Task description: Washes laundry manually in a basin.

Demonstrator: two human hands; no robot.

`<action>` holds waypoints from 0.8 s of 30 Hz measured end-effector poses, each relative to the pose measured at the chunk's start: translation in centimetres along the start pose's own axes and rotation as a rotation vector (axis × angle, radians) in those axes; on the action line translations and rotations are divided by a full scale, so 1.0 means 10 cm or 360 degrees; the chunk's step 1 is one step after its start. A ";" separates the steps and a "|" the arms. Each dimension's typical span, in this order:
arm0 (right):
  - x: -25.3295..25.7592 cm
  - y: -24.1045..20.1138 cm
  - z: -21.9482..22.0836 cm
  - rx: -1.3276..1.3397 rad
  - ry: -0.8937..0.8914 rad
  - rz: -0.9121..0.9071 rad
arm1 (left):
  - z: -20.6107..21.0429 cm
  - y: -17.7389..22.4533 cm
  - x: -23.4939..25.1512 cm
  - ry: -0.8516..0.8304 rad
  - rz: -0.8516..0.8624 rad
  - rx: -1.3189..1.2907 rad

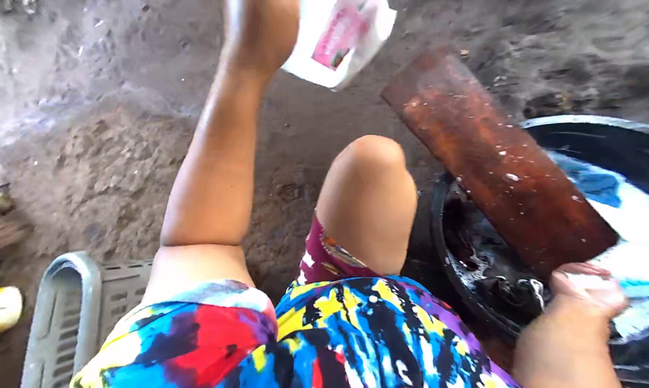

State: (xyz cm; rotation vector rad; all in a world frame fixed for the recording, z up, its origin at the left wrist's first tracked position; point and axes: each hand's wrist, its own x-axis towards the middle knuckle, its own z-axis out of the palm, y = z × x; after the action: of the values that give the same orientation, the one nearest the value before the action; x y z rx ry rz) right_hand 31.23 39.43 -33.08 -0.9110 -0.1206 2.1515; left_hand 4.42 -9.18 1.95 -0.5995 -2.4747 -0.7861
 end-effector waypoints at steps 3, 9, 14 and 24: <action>-0.03 -0.03 -0.01 -0.0020 0.0004 -0.0022 | -0.26 -0.50 -0.28 -0.0213 -0.0304 0.0294; -0.02 -0.21 -0.02 -0.0180 -0.0035 0.0164 | -0.24 -1.57 -1.28 -0.0766 -0.1034 0.0794; -0.28 -0.29 0.18 -0.0927 0.0114 0.0318 | -0.07 -2.17 -2.56 -0.0922 -0.1321 0.0856; -0.29 0.14 0.69 -0.2828 -0.0117 0.0725 | 0.44 -2.22 -3.59 -0.1123 -0.1828 0.0948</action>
State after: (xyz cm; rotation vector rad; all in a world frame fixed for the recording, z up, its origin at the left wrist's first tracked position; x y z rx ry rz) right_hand 27.12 37.81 -26.85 -1.8195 -2.2606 2.0593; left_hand 19.82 -32.17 -30.25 1.0270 -3.4045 -0.0742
